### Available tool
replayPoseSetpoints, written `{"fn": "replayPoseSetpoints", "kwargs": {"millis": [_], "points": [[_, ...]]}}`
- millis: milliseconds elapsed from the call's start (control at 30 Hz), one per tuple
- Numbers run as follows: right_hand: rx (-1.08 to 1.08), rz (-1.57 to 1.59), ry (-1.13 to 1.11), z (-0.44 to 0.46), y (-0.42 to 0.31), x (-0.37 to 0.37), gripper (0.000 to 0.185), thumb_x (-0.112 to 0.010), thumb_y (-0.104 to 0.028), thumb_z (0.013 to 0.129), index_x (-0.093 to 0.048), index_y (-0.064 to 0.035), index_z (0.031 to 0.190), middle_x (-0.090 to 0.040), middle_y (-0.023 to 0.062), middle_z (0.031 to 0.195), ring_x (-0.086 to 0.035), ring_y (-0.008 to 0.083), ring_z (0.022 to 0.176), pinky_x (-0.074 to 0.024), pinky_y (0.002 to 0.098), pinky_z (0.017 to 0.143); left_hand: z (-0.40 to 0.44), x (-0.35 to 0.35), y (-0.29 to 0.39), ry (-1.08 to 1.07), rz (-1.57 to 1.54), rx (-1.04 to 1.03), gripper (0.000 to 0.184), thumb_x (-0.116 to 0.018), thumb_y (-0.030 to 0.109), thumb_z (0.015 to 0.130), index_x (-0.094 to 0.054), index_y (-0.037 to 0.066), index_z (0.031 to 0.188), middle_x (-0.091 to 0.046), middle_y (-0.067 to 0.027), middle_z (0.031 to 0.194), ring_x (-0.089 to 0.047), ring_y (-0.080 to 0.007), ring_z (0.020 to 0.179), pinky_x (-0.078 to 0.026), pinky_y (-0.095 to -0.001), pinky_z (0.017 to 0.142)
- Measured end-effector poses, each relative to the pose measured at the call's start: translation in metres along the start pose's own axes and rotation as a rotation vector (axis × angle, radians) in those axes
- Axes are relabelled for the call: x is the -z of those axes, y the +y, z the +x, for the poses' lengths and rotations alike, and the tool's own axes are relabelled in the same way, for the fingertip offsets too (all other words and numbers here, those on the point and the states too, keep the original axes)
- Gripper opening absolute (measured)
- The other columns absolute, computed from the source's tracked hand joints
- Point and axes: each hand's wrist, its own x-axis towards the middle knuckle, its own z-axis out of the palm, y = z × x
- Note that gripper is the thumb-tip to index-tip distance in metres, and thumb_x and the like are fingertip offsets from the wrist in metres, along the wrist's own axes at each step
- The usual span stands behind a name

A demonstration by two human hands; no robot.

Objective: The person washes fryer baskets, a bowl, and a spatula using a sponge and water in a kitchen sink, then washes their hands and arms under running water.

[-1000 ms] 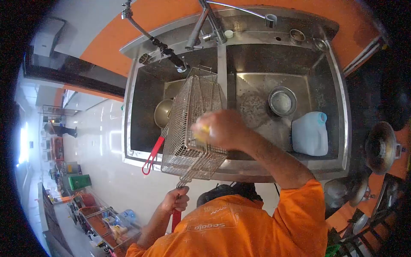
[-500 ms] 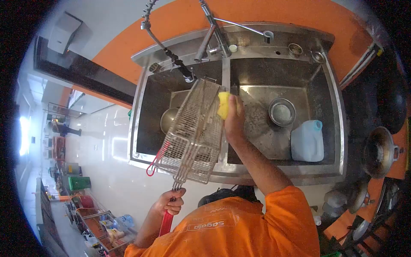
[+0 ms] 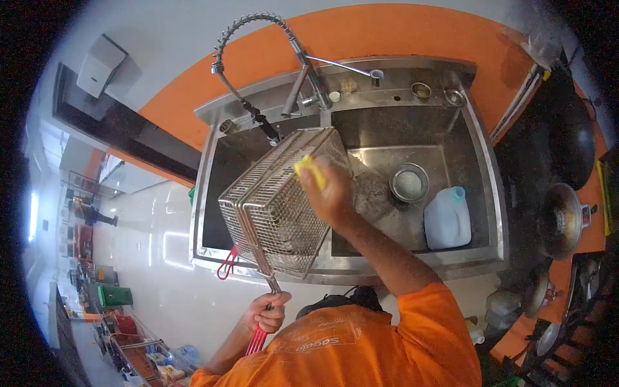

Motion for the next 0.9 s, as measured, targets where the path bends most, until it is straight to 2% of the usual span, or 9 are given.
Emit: {"fn": "replayPoseSetpoints", "kwargs": {"millis": [100,200,300,433,533,600,700,800,900], "points": [[0.143,-0.033,-0.157,-0.014,-0.004,0.011,0.020,-0.060,-0.019,0.089,-0.059,0.0012,0.091,-0.063,0.0156,0.073,-0.063,0.0219,0.061,-0.0517,0.0345,0.058,0.006,-0.001,0.004,-0.025,-0.059,0.004,0.026,-0.033,0.030,0.101,-0.038,0.013,0.083,-0.033,0.0046,0.048,-0.033,-0.0010,0.034,-0.022,-0.0159,0.031],[-0.229,-0.088,-0.176,-0.007,0.026,0.016,0.022,-0.065,-0.019,0.085,-0.059,0.0013,0.091,-0.064,0.0169,0.075,-0.065,0.0260,0.065,-0.0525,0.0340,0.060,0.008,0.004,0.003,-0.034,-0.085,-0.021,0.025,-0.035,0.028,0.101,-0.038,0.012,0.082,-0.031,0.0055,0.047,-0.033,-0.0002,0.033,-0.024,-0.0147,0.030],[-0.247,0.099,-0.231,0.014,0.004,0.009,0.021,-0.067,-0.018,0.084,-0.060,0.0008,0.090,-0.065,0.0166,0.077,-0.066,0.0278,0.067,-0.0537,0.0331,0.061,0.013,0.000,0.007,-0.010,-0.078,-0.029,0.024,-0.036,0.027,0.100,-0.038,0.012,0.082,-0.031,0.0060,0.047,-0.033,0.0002,0.033,-0.025,-0.0143,0.030],[0.198,0.015,-0.209,0.005,-0.028,0.000,0.013,-0.066,-0.015,0.084,-0.062,-0.0037,0.086,-0.065,0.0132,0.075,-0.066,0.0266,0.070,-0.0534,0.0365,0.060,0.017,-0.001,0.004,-0.014,-0.083,-0.025,0.025,-0.035,0.028,0.100,-0.038,0.012,0.081,-0.031,0.0061,0.047,-0.032,0.0000,0.033,-0.023,-0.0149,0.030],[-0.011,-0.177,-0.230,-0.008,0.060,0.024,0.017,-0.064,-0.021,0.086,-0.062,-0.0041,0.084,-0.066,0.0151,0.078,-0.067,0.0286,0.072,-0.0531,0.0390,0.060,0.019,-0.001,0.007,-0.017,-0.084,-0.026,0.026,-0.034,0.028,0.100,-0.038,0.013,0.080,-0.030,0.0064,0.046,-0.032,0.0000,0.033,-0.022,-0.0152,0.029],[-0.404,-0.530,-0.257,0.001,0.089,0.042,0.025,-0.059,-0.028,0.089,-0.062,-0.0041,0.083,-0.065,0.0162,0.075,-0.066,0.0294,0.067,-0.0522,0.0390,0.058,0.017,0.001,0.004,-0.015,-0.092,-0.038,0.026,-0.034,0.028,0.100,-0.038,0.013,0.079,-0.029,0.0066,0.045,-0.031,0.0000,0.033,-0.022,-0.0152,0.029],[-0.267,-0.745,-0.204,0.002,0.122,0.051,0.031,-0.055,-0.034,0.091,-0.061,-0.0049,0.082,-0.064,0.0155,0.069,-0.064,0.0306,0.060,-0.0512,0.0386,0.056,0.019,-0.002,0.008,-0.028,-0.099,-0.041,0.026,-0.036,0.026,0.099,-0.038,0.011,0.078,-0.030,0.0068,0.046,-0.032,0.0001,0.033,-0.024,-0.0153,0.030],[-0.298,-0.380,0.056,0.015,0.091,0.037,0.029,-0.058,-0.032,0.089,-0.060,-0.0048,0.080,-0.062,0.0152,0.068,-0.063,0.0312,0.060,-0.0509,0.0375,0.055,0.020,-0.001,0.009,-0.023,-0.107,-0.032,0.026,-0.036,0.026,0.099,-0.038,0.011,0.078,-0.030,0.0068,0.046,-0.031,0.0002,0.033,-0.025,-0.0157,0.030],[-0.245,-0.037,-0.080,0.001,0.023,0.016,0.024,-0.062,-0.027,0.087,-0.059,-0.0039,0.081,-0.062,0.0137,0.067,-0.064,0.0290,0.060,-0.0508,0.0367,0.054,0.024,-0.003,0.011,-0.013,-0.129,-0.005,0.026,-0.036,0.025,0.099,-0.038,0.011,0.078,-0.030,0.0069,0.046,-0.032,0.0002,0.033,-0.025,-0.0163,0.029]]}}
